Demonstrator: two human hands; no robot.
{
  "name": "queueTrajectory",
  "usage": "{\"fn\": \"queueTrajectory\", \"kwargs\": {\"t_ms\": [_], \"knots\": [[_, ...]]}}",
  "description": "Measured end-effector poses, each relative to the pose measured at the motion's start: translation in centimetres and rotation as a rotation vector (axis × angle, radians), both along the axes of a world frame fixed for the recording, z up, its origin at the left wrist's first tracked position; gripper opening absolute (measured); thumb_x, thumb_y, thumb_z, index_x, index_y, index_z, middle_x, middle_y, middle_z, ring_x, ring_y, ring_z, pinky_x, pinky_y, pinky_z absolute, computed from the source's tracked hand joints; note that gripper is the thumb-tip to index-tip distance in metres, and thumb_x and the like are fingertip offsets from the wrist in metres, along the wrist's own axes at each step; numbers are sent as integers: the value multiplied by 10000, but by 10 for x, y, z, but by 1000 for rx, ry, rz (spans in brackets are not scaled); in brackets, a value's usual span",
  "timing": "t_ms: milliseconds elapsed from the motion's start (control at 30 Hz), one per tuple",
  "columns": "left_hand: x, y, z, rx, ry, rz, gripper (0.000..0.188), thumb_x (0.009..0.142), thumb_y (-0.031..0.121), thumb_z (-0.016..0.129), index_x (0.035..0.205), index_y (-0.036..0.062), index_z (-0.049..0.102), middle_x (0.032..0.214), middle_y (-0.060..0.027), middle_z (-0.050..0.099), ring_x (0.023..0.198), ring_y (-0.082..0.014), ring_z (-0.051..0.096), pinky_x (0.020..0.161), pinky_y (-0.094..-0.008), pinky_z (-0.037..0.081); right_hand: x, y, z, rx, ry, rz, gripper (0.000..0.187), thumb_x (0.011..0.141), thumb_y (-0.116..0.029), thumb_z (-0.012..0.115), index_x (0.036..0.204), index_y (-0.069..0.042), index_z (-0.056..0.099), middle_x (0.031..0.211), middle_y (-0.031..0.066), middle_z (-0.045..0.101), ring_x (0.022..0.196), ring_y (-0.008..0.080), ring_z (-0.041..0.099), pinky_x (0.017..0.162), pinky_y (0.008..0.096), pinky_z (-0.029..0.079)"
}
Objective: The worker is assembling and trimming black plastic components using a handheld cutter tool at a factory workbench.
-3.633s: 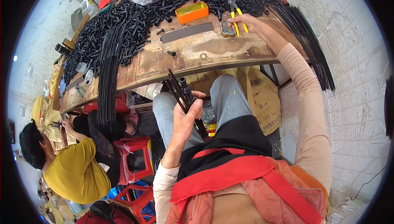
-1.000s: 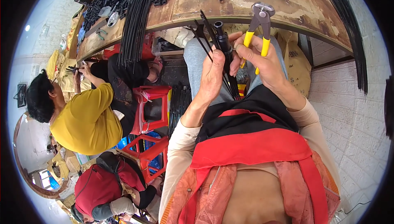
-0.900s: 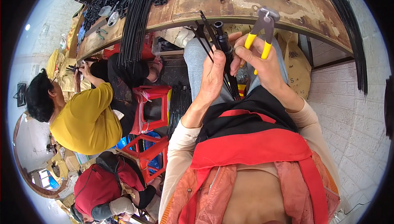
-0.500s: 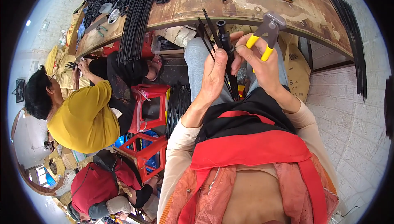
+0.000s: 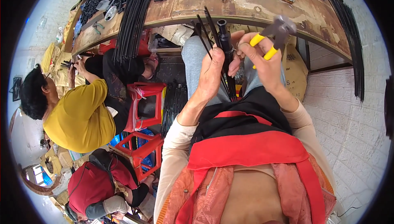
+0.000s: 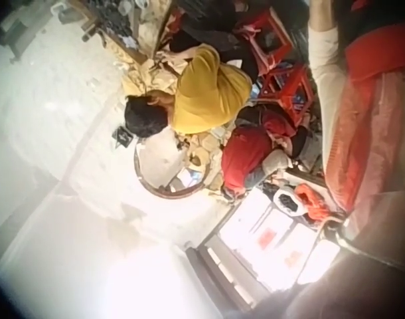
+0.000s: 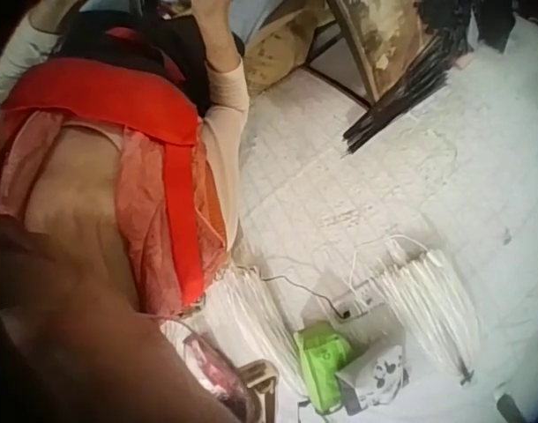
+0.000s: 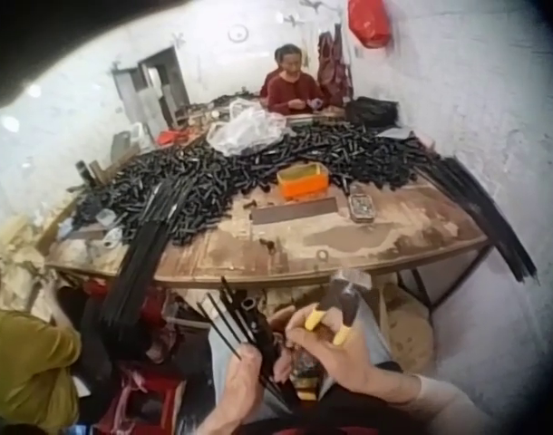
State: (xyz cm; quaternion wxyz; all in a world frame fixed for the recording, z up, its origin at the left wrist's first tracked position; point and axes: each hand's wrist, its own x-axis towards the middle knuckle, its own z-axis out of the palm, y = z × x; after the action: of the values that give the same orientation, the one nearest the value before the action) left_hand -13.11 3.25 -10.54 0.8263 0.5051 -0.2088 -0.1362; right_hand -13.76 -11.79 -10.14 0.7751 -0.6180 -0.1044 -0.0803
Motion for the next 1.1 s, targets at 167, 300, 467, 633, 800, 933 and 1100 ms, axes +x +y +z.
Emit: {"fn": "queueTrajectory", "kwargs": {"t_ms": [167,300,467,633,800,933,1100], "knots": [[0,1,-2,24,-3,45,788,971,628,346,1356,-54,428,720,3,463,625,-80,418,563,-230,362,0,-11,7,7,74,107,114,910,-53,631,994,24,626,916,67,654,821,115,603,733,240,470],[1,-2,-3,27,-11,34,773,976,619,341,1352,-51,430,724,4,461,630,-78,418,570,-226,362,1,-9,2,39,5,71,97,892,-5,625,972,32,585,862,110,644,742,200,661,652,304,541],[-1,-4,0,24,-1,22,775,975,619,344,1357,-51,423,723,5,460,634,-77,415,577,-223,358,-4,-4,12,172,14,162,132,878,36,621,975,34,531,798,150,622,626,280,673,538,379,576],[-1,-4,0,23,-7,13,779,974,620,346,1363,-52,418,724,6,460,633,-77,414,579,-221,356,-6,-5,14,184,25,143,147,881,38,622,989,29,523,797,149,623,650,277,677,556,372,577],[-1,-4,4,36,12,10,899,921,676,394,1385,-93,365,697,14,448,622,-89,423,560,-244,351,-4,-4,14,196,20,149,152,878,46,623,990,22,523,811,140,621,650,277,677,556,374,578],[-1,-5,1,46,-18,33,773,972,625,348,1352,-42,441,717,13,458,637,-76,419,581,-222,358,-3,-6,11,200,-3,172,154,874,53,626,986,20,525,843,140,618,654,278,676,556,376,580],[1,-3,0,61,-2,46,895,925,674,396,1389,-90,364,706,18,452,632,-82,429,565,-237,359,-2,-4,13,175,11,169,145,873,72,618,977,28,528,849,142,618,657,277,676,556,374,580]]}}
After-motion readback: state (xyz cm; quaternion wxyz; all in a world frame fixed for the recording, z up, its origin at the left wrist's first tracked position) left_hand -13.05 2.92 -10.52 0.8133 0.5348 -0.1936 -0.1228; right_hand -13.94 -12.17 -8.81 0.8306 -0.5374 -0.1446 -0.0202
